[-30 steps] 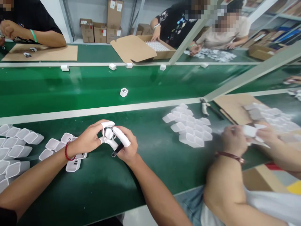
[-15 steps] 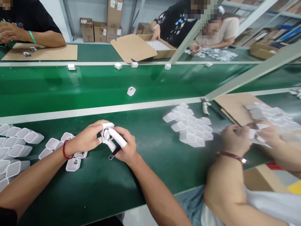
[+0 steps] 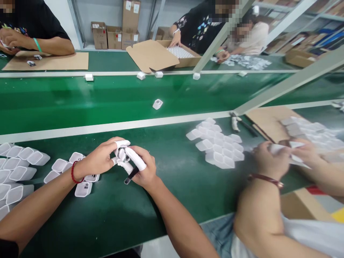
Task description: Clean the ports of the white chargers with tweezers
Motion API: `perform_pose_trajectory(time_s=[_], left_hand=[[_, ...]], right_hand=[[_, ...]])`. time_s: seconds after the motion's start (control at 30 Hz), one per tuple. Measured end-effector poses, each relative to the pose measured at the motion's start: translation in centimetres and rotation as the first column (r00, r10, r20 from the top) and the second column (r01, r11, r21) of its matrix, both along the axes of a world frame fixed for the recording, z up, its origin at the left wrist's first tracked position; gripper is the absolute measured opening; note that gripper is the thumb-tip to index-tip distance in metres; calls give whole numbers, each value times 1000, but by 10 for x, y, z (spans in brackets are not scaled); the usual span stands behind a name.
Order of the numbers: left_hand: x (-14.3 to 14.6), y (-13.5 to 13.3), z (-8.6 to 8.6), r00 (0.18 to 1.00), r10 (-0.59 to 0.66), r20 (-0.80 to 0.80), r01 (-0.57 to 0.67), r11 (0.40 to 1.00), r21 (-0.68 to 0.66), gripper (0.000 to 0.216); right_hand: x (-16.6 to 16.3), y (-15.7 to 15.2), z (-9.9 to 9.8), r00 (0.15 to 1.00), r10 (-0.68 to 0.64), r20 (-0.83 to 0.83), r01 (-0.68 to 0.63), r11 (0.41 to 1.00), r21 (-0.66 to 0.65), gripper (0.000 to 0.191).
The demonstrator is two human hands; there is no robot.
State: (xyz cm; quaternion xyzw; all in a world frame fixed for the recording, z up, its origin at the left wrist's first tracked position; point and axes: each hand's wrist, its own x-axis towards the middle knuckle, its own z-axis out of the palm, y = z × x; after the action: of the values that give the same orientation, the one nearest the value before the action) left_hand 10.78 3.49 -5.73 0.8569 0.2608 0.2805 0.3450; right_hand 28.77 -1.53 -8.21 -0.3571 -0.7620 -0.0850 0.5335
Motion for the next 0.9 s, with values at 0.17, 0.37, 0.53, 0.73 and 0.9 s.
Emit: perform_pose_trajectory(time_s=[0.17,0.37,0.53,0.73,0.9], left_hand=[[0,0,0,1000,-5,-2,5,1000,-9,60],[0,0,0,1000,0,-14,0,1000,-22,60],[0,0,2,1000,-9,-6,9,999,-54,52],[2,0,5,998,34,44,-27,989,-147,33],[3,-1,6,1000,23,7,-21,982,-189,39]], right_hand=[[1,-2,-1,1000,11,8,-11,999,-30,48],[2,0,-6,999,54,4,-53,997,-53,49],[2,4,-9,996,87,-29,-89,992,-86,49],[2,5,-6,990,124,-69,-132,984,-118,61],[5,5,-9,989,130,-70,-137,984,-112,53]])
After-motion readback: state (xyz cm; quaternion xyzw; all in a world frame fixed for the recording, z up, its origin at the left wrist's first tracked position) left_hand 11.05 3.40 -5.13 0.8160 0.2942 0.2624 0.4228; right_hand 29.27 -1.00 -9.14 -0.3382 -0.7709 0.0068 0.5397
